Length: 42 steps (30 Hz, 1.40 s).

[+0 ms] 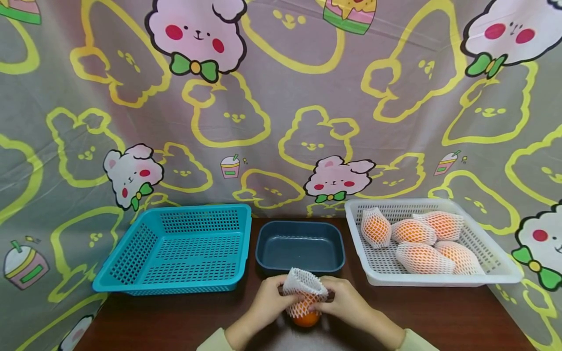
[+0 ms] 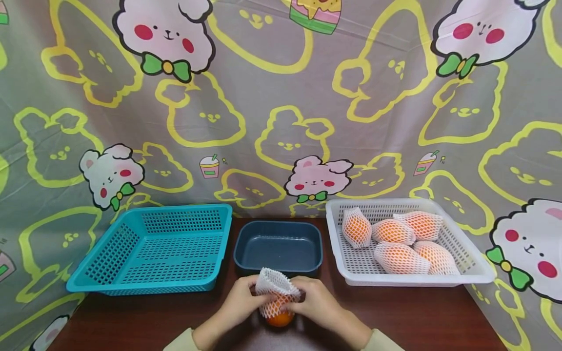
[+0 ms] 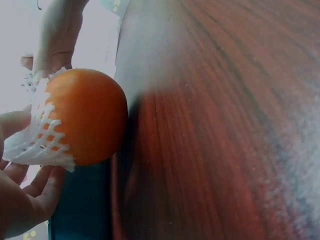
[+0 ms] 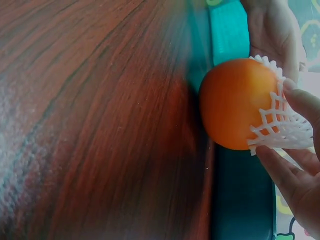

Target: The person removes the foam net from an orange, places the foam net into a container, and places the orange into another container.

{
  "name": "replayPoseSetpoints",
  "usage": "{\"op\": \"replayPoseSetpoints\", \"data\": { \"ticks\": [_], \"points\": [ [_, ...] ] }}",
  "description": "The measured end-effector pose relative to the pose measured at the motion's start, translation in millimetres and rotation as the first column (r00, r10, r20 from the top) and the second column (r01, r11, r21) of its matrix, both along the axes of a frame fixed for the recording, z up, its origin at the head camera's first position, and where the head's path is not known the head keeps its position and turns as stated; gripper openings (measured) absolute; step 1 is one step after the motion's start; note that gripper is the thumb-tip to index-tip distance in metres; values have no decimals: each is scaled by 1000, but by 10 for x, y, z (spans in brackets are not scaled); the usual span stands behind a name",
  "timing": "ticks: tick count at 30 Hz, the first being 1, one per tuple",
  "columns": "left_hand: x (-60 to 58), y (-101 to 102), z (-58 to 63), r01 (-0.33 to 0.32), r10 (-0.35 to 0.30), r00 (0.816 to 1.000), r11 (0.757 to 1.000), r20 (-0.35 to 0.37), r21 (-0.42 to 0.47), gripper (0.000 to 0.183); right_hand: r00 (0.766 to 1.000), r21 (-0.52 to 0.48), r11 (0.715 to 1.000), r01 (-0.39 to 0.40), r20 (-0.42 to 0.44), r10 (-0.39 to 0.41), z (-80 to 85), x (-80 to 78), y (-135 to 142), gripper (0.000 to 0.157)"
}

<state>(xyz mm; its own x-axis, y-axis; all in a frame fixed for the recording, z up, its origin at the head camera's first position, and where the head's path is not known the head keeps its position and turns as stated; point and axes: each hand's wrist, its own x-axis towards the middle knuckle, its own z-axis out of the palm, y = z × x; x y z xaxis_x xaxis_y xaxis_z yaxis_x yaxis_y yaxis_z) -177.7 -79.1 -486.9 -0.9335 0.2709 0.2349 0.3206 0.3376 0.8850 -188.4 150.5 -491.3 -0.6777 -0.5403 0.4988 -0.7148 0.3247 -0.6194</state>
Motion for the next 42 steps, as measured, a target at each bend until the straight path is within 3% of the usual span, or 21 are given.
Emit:
{"op": "replayPoseSetpoints", "data": {
  "ticks": [6,10,18,23,31,36,42],
  "points": [
    [31,-27,-38,16,-14,999,999,38,-40,51,1000,-3,1000,6,-4,-6,23,10,-14,27],
    [47,-27,-104,73,-68,993,996,93,-50,69,1000,-11,1000,7,-7,-7,29,10,-7,26],
    [50,-17,-136,185,-183,975,983,124,-8,87,999,-8,999,34,-39,-34,41,-5,-11,28],
    [52,-15,-158,189,-184,976,981,118,-34,89,998,-12,999,43,-35,-43,71,-14,-9,23],
    [37,-4,-143,169,-153,975,981,163,-91,82,999,-28,999,20,45,-19,211,-77,14,19],
    [28,5,-141,165,-142,978,975,150,-151,76,998,-18,998,63,11,-63,343,-164,0,22],
    [17,12,-136,161,-134,983,959,129,-234,77,989,-80,989,128,-66,-134,446,-297,-58,23]
  ]
}}
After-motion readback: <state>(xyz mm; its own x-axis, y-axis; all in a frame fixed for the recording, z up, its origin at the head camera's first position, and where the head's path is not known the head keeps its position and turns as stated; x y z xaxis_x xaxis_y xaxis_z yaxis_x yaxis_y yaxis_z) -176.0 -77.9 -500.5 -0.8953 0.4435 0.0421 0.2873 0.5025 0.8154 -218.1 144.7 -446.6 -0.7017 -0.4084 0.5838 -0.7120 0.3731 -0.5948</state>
